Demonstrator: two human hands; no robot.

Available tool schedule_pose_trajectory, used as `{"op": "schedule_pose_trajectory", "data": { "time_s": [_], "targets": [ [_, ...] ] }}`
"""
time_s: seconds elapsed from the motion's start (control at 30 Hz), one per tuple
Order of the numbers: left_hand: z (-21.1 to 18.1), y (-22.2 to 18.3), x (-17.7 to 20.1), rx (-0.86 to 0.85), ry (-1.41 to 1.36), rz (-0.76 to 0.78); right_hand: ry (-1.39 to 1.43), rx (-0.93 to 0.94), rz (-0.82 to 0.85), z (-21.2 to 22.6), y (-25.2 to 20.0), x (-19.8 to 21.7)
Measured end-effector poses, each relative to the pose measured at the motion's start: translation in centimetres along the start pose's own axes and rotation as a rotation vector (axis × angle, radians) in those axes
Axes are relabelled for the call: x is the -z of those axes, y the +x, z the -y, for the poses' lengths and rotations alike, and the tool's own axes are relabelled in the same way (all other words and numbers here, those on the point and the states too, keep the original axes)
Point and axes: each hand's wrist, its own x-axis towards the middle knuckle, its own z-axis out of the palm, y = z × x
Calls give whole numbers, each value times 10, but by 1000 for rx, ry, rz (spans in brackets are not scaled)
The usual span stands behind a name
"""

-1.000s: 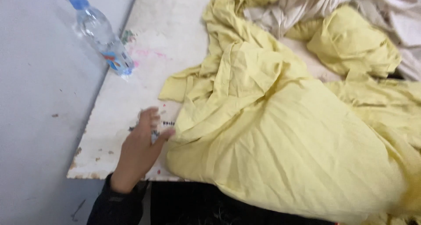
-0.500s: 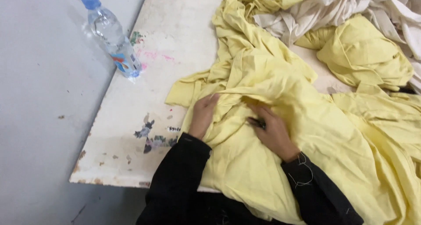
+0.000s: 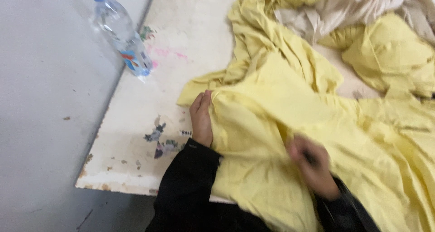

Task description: Trimming excess threads from yellow fabric pieces using thread snips.

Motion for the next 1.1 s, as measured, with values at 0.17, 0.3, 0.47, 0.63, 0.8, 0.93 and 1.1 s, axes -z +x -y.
{"op": "schedule_pose_trajectory", "data": {
  "time_s": [0.17, 0.3, 0.47, 0.63, 0.8, 0.93, 1.1],
  "targets": [
    [6, -2, 3, -81, 39, 1, 24, 2, 363, 67, -12, -9],
    [-10, -8, -7, -15, 115, 202, -121, -111, 480, 81, 2, 0],
    [-26, -19, -10, -64, 176, 327, -549, -77, 177, 72, 39, 0],
    [-40, -22, -5, -133, 199, 248, 83, -518, 23, 25, 54, 10],
    [-29, -27, -12, -918, 1050, -75, 618, -709, -244, 20, 43, 8],
    [-27, -76, -33, -1192, 1080, -76, 710, -588, -24, 24, 47, 13],
    [-10, -135, -74, -713, 941, 304, 629, -545, -2, 30, 47, 16]
  ]
}}
